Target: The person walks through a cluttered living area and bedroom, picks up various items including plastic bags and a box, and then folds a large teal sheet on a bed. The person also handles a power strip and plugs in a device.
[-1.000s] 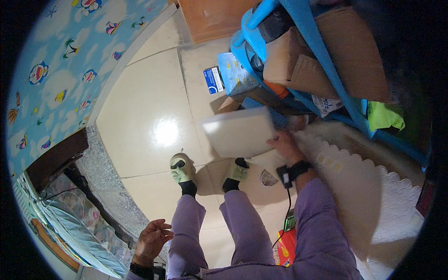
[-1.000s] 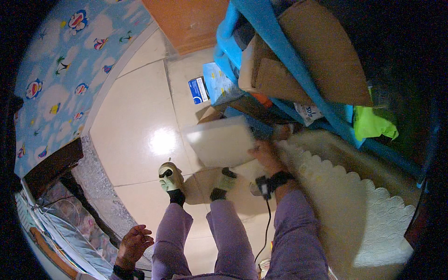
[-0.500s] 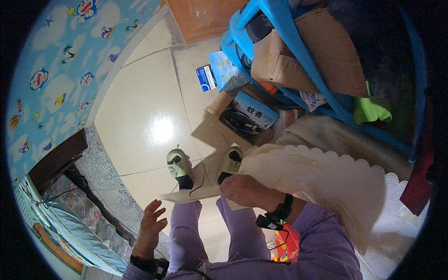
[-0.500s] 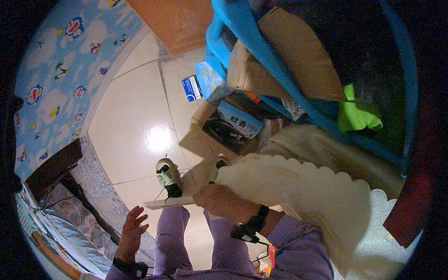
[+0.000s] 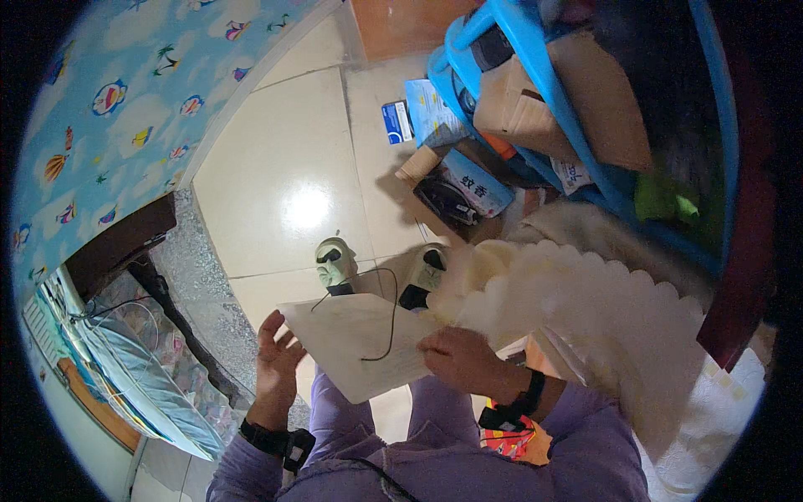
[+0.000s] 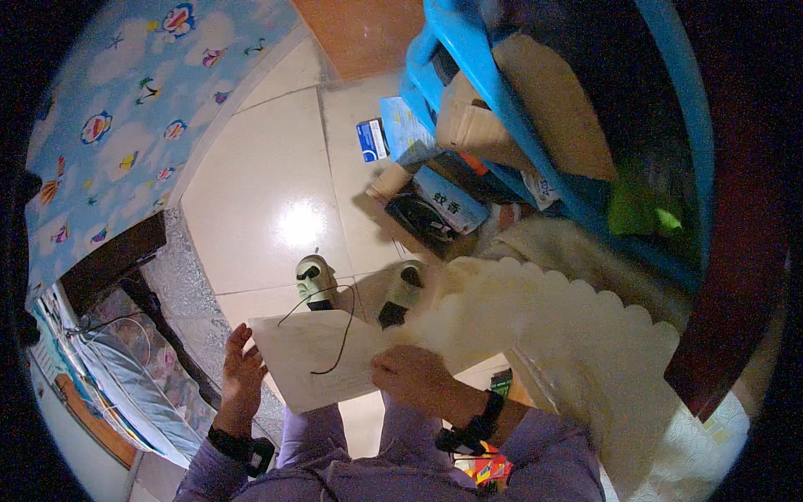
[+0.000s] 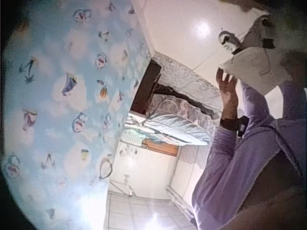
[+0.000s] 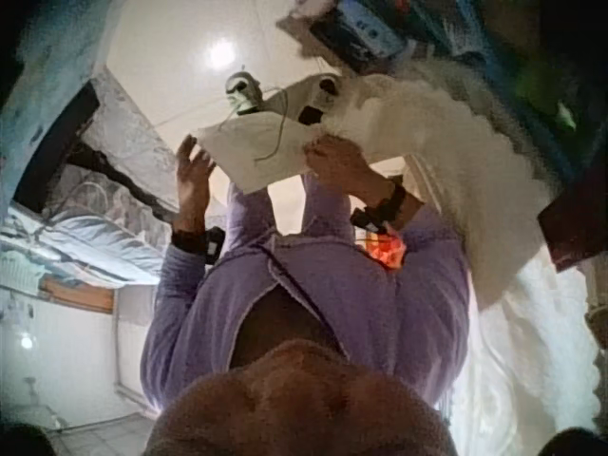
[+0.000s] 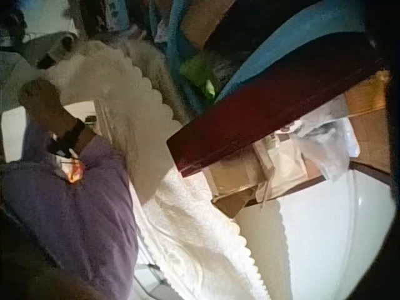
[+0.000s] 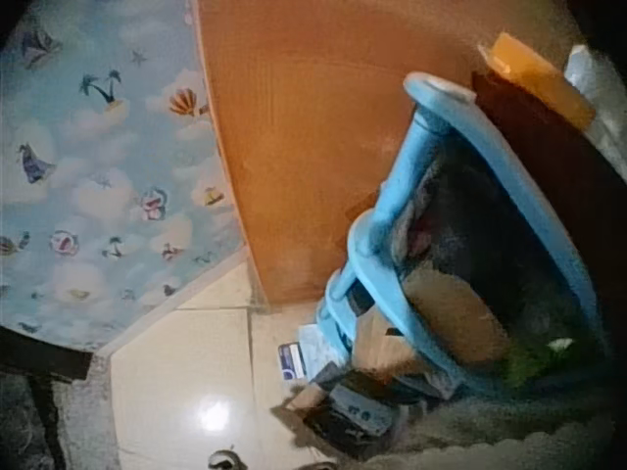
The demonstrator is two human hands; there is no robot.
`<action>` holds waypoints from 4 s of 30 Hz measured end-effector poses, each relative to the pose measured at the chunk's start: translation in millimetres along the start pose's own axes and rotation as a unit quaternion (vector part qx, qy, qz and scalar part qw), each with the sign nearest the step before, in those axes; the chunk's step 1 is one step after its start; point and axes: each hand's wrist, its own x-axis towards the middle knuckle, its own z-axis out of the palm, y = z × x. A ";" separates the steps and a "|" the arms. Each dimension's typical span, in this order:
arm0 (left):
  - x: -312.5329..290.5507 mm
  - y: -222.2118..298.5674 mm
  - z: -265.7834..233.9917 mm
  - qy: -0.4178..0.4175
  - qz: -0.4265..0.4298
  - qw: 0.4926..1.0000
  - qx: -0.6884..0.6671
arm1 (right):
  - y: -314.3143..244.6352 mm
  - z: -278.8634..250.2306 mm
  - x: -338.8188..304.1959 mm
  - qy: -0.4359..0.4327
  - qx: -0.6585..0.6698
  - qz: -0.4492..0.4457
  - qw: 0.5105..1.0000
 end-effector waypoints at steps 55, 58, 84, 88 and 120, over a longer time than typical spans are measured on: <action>12.7 -36.4 -31.3 0.061 -0.095 0.989 -0.096 | 136.0 31.6 127.1 0.222 0.090 0.114 0.964; 8.9 -28.5 -25.0 0.062 -0.084 0.991 -0.088 | 151.6 3.4 121.8 0.319 -0.025 0.137 0.938; -156.5 136.5 13.6 -0.292 -0.129 0.940 -0.121 | -162.0 -27.9 -145.1 0.216 -0.140 0.079 0.963; -199.1 167.7 -5.7 -0.332 -0.058 0.940 -0.048 | -209.2 7.2 -233.0 0.338 -0.088 0.203 0.915; -477.9 -39.1 228.4 -0.381 -0.036 0.924 0.015 | 152.4 210.6 -731.8 0.784 0.533 0.218 0.233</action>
